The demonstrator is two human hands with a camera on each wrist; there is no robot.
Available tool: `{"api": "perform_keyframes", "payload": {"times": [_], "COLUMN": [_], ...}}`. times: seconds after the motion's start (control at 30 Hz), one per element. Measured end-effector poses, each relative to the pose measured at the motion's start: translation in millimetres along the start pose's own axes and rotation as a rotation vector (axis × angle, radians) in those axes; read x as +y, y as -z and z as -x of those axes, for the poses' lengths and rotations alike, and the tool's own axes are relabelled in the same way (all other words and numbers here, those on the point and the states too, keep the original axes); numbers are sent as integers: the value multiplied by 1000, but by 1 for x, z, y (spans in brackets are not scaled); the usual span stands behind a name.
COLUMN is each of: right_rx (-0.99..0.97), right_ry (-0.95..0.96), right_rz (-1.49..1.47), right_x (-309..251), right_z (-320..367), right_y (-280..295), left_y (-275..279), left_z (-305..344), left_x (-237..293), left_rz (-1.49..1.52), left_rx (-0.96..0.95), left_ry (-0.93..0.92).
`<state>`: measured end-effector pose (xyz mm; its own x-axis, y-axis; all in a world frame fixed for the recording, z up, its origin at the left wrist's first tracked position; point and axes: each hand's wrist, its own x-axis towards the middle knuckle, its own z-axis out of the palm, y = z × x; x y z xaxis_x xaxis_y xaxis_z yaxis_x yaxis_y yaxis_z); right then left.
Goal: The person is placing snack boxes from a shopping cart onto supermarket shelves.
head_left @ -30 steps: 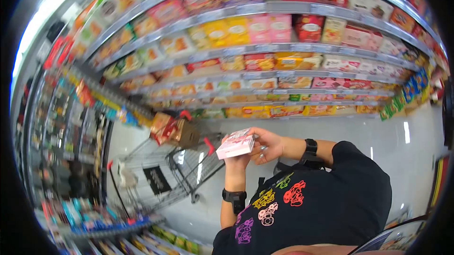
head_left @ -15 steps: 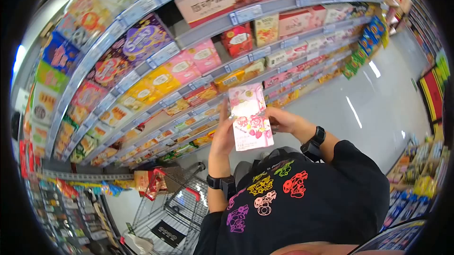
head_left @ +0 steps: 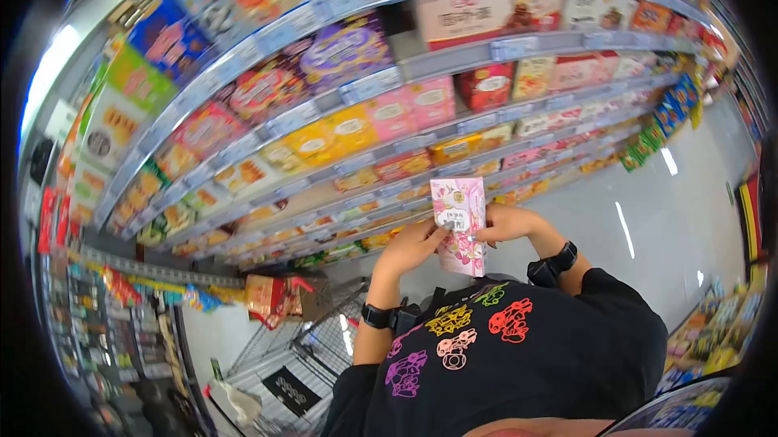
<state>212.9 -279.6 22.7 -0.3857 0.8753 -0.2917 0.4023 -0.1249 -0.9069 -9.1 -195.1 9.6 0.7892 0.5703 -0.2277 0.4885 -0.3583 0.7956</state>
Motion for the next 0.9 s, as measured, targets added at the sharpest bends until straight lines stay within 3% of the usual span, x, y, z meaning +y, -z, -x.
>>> {"api": "perform_keyframes", "payload": {"times": [0.3, 0.5, 0.6, 0.63, 0.73, 0.9], "right_rx": [-52, -93, -94, -120, 36, -9], "right_ry": [218, 244, 218, 127, 338, 199], "right_rz": [401, 648, 643, 559, 598, 652], "right_x": [-27, -65, -97, -110, -87, -89], "right_z": [-63, -85, -87, -86, -106, -106], "right_y": [-34, -49, -62, -67, -83, -97], "left_y": [32, 40, 56, 59, 61, 63], "left_z": [62, 95, 116, 120, 130, 150], "left_x": [-19, -39, -33, -37, -45, -52], "left_rz": [-176, -297, -208, -222, -248, -338], "left_rx": [208, 400, 368, 402, 481, 456], "left_ry": [79, 77, 109, 119, 129, 7]}}
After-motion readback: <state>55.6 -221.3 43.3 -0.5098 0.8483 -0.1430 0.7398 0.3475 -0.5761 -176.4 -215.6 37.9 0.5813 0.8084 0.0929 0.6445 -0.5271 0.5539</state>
